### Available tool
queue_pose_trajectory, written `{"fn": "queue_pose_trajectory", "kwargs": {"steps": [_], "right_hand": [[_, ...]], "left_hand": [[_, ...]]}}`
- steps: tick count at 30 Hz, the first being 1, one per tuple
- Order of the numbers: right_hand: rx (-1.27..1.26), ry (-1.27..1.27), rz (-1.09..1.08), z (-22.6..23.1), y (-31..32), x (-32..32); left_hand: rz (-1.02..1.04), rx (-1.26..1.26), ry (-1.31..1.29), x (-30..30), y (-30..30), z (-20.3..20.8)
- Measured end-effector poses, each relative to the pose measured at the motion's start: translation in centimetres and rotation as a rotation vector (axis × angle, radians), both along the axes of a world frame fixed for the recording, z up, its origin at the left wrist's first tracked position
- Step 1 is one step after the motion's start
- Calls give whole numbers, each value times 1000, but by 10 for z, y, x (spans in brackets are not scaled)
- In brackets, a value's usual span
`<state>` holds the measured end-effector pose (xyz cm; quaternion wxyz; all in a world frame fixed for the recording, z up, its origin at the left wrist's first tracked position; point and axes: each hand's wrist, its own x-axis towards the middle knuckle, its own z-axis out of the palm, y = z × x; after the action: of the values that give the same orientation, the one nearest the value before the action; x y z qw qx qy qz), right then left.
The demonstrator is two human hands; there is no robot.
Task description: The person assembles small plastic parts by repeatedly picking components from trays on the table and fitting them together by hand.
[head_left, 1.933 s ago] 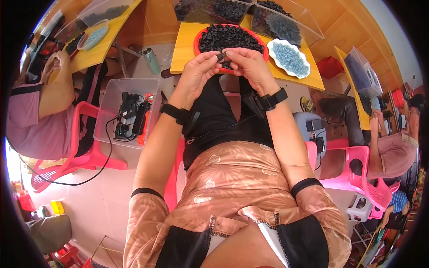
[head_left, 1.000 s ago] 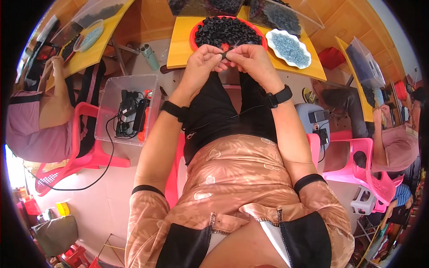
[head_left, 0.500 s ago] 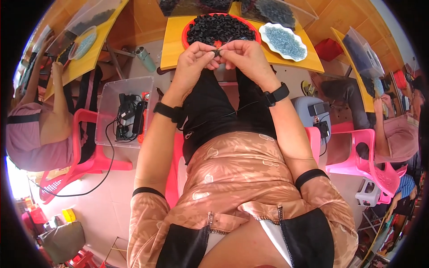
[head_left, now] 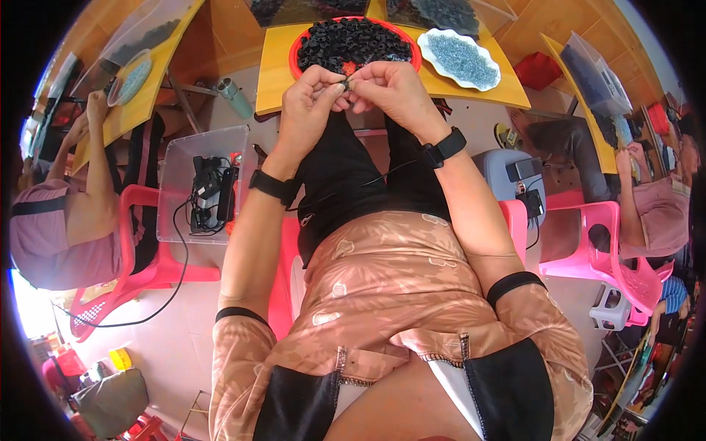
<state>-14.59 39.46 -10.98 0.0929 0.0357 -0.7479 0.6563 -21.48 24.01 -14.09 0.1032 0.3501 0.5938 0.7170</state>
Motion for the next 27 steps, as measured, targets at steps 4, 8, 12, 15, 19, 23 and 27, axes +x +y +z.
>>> {"fn": "queue_pose_trajectory", "kwargs": {"steps": [4,8,12,15,19,23,27], "right_hand": [[21,13,5,4,2,2],[-128,-146,99,2,27,2],[-260,-229,166,-3,30,3],[-332,-218,163,1,24,3],[-161,-228,67,-3,17,1],[-264,-211,15,-19,11,12],[-176,-204,23,-25,23,21]], "left_hand": [[31,16,11,2,1,-1],[-73,56,-37,7,3,4],[-140,69,-43,7,-1,7],[-139,89,-8,8,-3,9],[-97,0,64,7,-3,5],[-88,-53,61,7,1,-6],[-139,-127,28,10,6,-12]]}}
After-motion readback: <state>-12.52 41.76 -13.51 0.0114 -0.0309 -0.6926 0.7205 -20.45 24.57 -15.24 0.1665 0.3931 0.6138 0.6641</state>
